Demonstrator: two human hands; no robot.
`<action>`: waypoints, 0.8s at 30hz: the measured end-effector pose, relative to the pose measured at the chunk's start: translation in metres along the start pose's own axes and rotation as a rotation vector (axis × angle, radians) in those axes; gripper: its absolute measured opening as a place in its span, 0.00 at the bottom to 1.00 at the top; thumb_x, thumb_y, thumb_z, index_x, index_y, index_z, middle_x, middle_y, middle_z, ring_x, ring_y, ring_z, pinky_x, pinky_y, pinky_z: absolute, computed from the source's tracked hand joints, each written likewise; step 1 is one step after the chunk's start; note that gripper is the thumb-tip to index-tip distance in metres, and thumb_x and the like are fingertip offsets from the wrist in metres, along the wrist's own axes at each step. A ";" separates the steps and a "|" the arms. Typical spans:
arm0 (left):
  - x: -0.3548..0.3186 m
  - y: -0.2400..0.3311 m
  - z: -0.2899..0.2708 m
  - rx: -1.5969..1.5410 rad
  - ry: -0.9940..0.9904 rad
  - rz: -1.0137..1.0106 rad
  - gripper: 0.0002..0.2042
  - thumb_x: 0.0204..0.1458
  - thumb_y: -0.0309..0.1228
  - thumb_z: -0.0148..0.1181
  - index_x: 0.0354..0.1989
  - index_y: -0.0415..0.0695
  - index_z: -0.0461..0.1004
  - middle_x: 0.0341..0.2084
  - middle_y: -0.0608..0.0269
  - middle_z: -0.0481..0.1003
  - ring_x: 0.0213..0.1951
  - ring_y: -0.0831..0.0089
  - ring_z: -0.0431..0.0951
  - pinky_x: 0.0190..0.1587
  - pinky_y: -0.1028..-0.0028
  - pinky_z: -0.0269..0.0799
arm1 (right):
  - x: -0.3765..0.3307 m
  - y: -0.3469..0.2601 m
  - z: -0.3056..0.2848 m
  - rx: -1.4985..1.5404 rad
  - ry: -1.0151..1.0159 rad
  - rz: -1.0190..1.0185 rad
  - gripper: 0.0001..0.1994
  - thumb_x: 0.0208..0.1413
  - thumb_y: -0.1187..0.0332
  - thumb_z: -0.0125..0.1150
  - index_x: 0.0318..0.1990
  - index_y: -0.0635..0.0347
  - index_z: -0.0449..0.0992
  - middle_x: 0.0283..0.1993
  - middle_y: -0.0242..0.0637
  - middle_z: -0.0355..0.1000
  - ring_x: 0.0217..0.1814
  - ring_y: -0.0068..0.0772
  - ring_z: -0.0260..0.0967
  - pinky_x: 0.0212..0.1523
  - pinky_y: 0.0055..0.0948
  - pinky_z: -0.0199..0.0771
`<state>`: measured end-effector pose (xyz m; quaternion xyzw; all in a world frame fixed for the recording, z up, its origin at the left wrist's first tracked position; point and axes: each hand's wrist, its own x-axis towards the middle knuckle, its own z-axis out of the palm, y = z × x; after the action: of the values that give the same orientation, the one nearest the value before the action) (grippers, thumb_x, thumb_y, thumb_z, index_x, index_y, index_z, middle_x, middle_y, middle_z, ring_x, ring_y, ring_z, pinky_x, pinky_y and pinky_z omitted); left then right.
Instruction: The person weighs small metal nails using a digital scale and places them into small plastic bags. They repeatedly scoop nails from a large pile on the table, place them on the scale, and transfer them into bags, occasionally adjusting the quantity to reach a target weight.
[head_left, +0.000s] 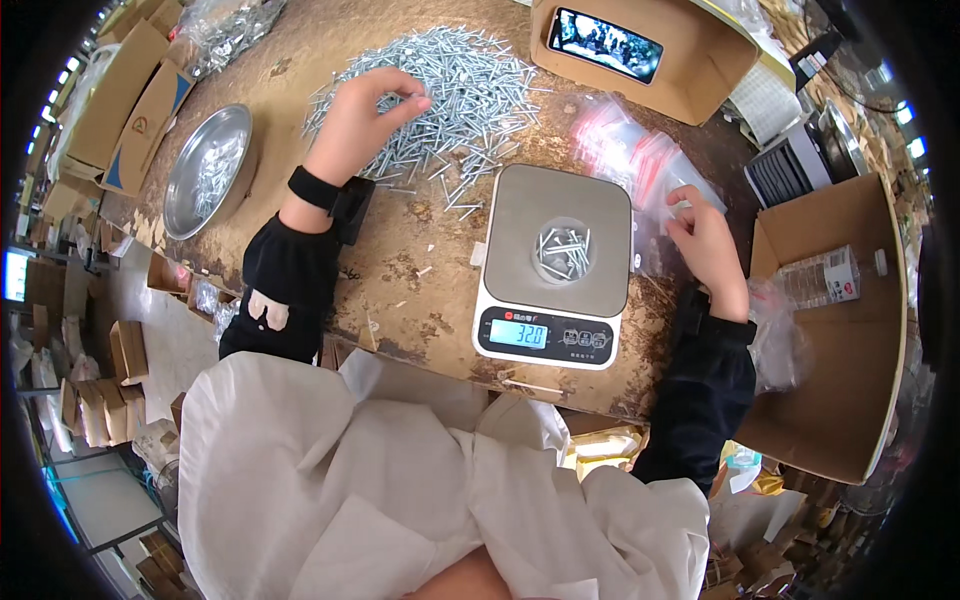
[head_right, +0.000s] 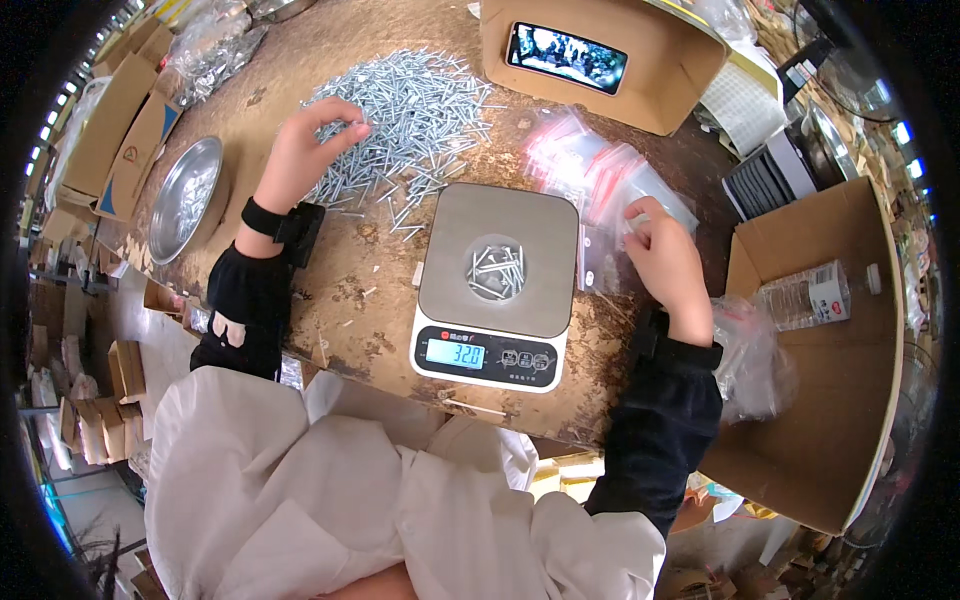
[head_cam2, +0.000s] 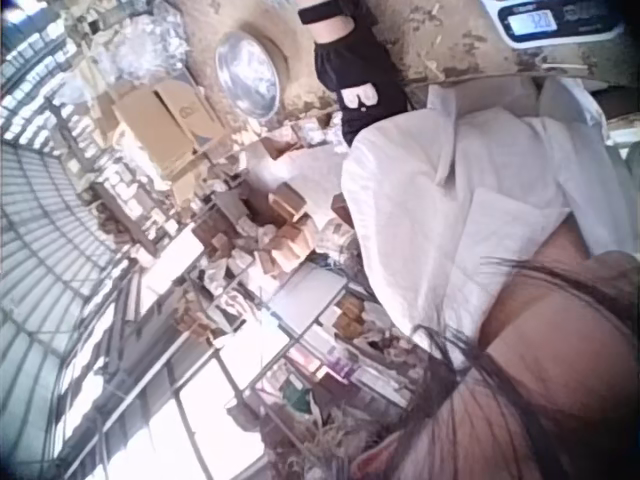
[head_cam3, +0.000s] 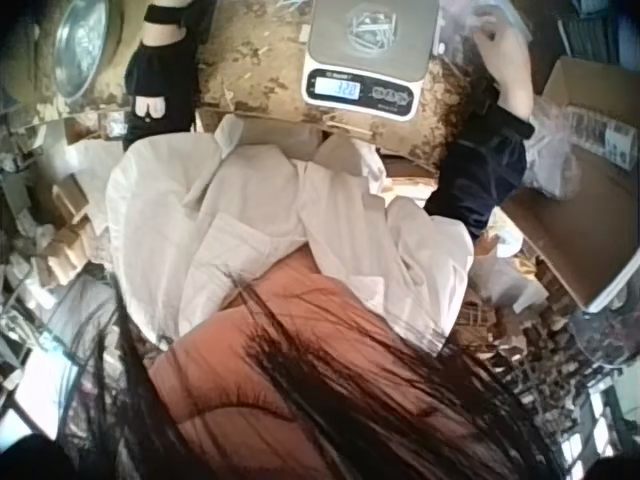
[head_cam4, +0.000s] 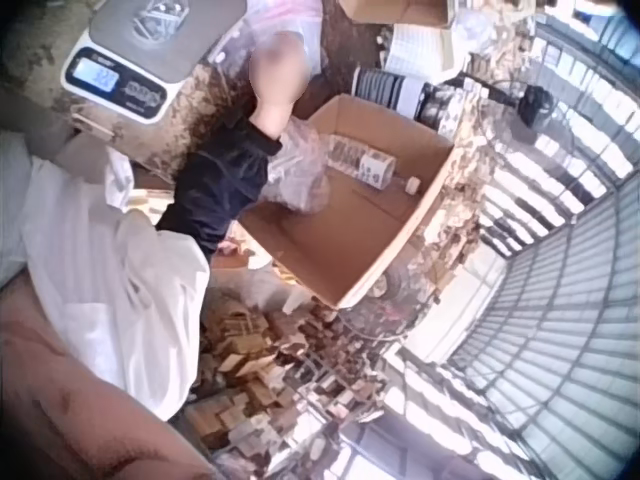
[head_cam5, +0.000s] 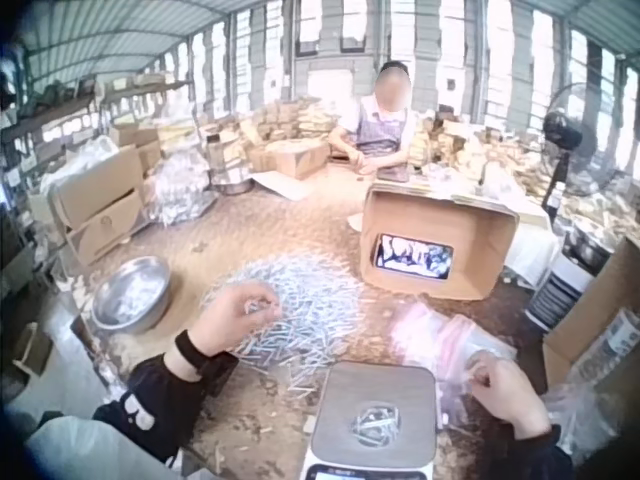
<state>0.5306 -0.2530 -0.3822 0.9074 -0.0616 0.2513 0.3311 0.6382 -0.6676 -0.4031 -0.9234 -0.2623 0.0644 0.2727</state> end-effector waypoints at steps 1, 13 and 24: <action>-0.001 0.000 0.001 -0.023 0.003 -0.058 0.07 0.52 0.27 0.65 0.34 0.36 0.76 0.32 0.62 0.78 0.37 0.71 0.77 0.43 0.74 0.70 | 0.000 -0.002 0.000 -0.013 0.045 -0.014 0.11 0.50 0.77 0.58 0.42 0.61 0.71 0.16 0.42 0.60 0.19 0.38 0.60 0.25 0.36 0.59; -0.001 -0.006 0.000 0.165 0.107 0.037 0.11 0.50 0.35 0.67 0.35 0.42 0.81 0.35 0.56 0.80 0.37 0.59 0.79 0.40 0.67 0.73 | -0.003 -0.028 -0.001 -0.046 0.321 -0.123 0.12 0.51 0.80 0.56 0.45 0.62 0.73 0.16 0.36 0.55 0.18 0.27 0.53 0.23 0.30 0.56; -0.017 0.085 0.020 -0.167 -0.128 0.174 0.12 0.51 0.34 0.65 0.39 0.41 0.78 0.32 0.61 0.77 0.37 0.68 0.77 0.42 0.71 0.70 | -0.033 -0.104 -0.002 -0.117 0.590 -0.624 0.23 0.40 0.82 0.59 0.48 0.55 0.79 0.18 0.35 0.60 0.18 0.33 0.62 0.24 0.30 0.64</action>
<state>0.5005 -0.3326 -0.3555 0.8820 -0.1821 0.2146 0.3779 0.5637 -0.6120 -0.3466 -0.7926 -0.4430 -0.3029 0.2896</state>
